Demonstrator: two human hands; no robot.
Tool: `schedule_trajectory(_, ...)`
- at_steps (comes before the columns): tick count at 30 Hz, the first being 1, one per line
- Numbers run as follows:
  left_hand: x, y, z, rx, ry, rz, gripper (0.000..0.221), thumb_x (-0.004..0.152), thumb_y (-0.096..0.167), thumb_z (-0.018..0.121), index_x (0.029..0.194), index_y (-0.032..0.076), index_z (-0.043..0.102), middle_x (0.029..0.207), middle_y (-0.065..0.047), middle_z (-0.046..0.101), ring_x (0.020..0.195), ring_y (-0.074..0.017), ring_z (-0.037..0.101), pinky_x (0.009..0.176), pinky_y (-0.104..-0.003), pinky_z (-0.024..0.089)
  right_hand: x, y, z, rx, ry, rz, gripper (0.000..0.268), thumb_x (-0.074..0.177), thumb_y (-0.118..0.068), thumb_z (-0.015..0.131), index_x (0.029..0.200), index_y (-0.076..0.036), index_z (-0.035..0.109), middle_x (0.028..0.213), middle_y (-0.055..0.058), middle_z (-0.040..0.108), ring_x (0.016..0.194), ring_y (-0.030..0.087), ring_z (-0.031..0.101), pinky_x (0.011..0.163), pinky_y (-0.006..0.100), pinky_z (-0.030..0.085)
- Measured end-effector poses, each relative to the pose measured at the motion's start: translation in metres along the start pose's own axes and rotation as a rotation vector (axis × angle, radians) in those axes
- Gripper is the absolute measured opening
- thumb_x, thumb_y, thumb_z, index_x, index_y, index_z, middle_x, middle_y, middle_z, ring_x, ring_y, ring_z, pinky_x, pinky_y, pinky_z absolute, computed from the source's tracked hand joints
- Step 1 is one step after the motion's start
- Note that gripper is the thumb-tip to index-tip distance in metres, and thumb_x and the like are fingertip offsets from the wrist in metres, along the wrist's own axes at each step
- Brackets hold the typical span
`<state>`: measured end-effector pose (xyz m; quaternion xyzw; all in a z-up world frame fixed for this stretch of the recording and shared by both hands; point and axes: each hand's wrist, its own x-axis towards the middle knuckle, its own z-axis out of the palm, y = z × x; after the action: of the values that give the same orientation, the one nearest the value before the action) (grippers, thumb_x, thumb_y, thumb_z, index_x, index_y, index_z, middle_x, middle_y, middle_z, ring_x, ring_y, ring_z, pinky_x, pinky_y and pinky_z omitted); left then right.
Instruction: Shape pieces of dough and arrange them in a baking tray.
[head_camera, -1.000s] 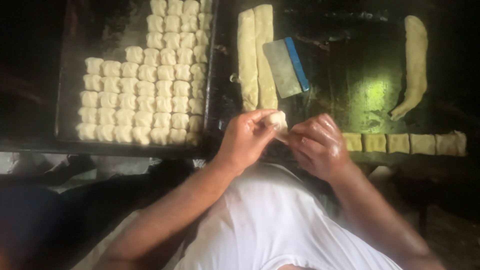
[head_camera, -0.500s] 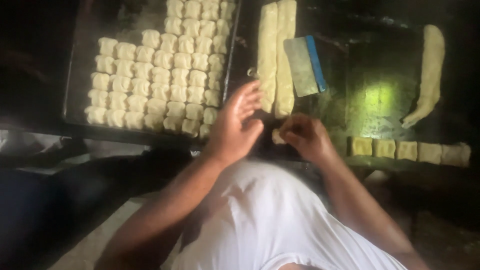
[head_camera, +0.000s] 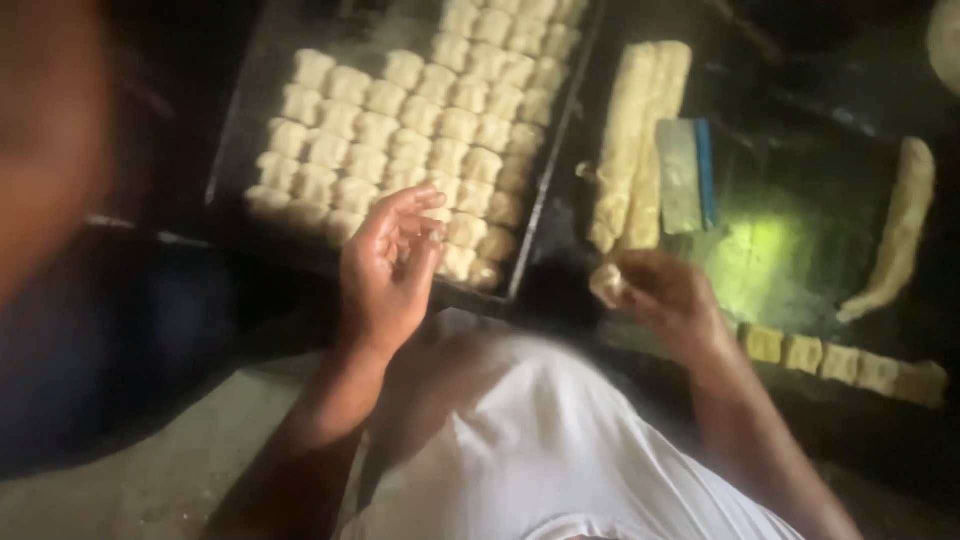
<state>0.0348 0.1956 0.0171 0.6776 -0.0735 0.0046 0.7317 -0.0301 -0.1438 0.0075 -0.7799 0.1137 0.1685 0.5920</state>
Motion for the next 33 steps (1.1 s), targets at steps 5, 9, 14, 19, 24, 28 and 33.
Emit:
schedule_trajectory(5,0.005,-0.003,-0.028,0.135,0.094,0.058,0.032,0.098,-0.001,0.064,0.13,0.001,0.062,0.122,-0.011,0.073,0.101,-0.0156,0.07,0.084,-0.029,0.057,0.071,-0.089,0.052,0.312,-0.077,-0.211,0.05,0.089,-0.026,0.082,0.129,-0.002,0.064,0.117,0.009,0.071,0.107,0.019,0.069,0.093,0.033,0.059)
schedule_trajectory(9,0.018,0.005,-0.047,0.35,0.132,0.158,0.029,0.096,0.001,0.068,0.125,0.001,0.065,0.116,-0.014,0.072,0.102,-0.0231,0.071,0.088,-0.035,0.057,0.118,-0.179,0.102,0.069,0.146,-0.578,0.036,0.093,-0.02,0.08,0.121,-0.01,0.06,0.106,0.002,0.064,0.102,0.016,0.064,0.09,0.033,0.057)
schedule_trajectory(14,0.05,-0.004,-0.055,0.497,0.141,0.264,0.029,0.093,0.004,0.071,0.122,0.002,0.066,0.116,-0.016,0.071,0.106,-0.031,0.067,0.093,-0.04,0.054,0.222,-0.152,0.133,-0.691,0.515,-1.01,0.031,0.091,-0.018,0.085,0.116,-0.013,0.067,0.109,0.004,0.069,0.107,0.02,0.062,0.093,0.038,0.051)
schedule_trajectory(19,0.091,-0.026,-0.06,0.665,0.13,0.354,0.027,0.093,0.007,0.073,0.119,0.003,0.068,0.115,-0.015,0.072,0.109,-0.0346,0.065,0.098,-0.044,0.051,0.198,-0.145,0.121,-0.894,0.343,-0.759,0.035,0.091,-0.022,0.079,0.124,-0.018,0.07,0.127,0.005,0.068,0.118,0.022,0.059,0.098,0.042,0.049)
schedule_trajectory(24,0.145,-0.046,-0.049,0.719,0.045,0.458,0.02,0.093,0.004,0.071,0.113,0.003,0.071,0.113,-0.015,0.072,0.108,-0.0369,0.065,0.098,-0.045,0.05,0.107,-0.114,0.061,-0.672,0.38,-0.4,0.026,0.103,-0.013,0.069,0.129,-0.014,0.071,0.126,0.006,0.072,0.111,0.02,0.072,0.092,0.035,0.06)
schedule_trajectory(28,0.201,-0.076,-0.039,0.763,-0.001,0.476,0.018,0.091,0.004,0.071,0.109,0.004,0.074,0.113,-0.015,0.073,0.106,-0.0369,0.066,0.095,-0.045,0.052,0.055,-0.079,0.029,-0.677,0.41,-0.478,0.022,0.101,-0.01,0.071,0.123,-0.01,0.074,0.12,0.011,0.076,0.112,0.024,0.072,0.095,0.04,0.058)
schedule_trajectory(33,0.252,-0.13,-0.034,0.874,-0.079,0.428,0.015,0.087,0.007,0.073,0.1,0.009,0.079,0.105,-0.017,0.075,0.101,-0.0393,0.068,0.089,-0.047,0.053,-0.007,-0.042,-0.008,-0.687,0.536,-0.302,0.02,0.104,-0.013,0.066,0.122,-0.008,0.074,0.119,0.013,0.075,0.104,0.026,0.074,0.086,0.037,0.059)
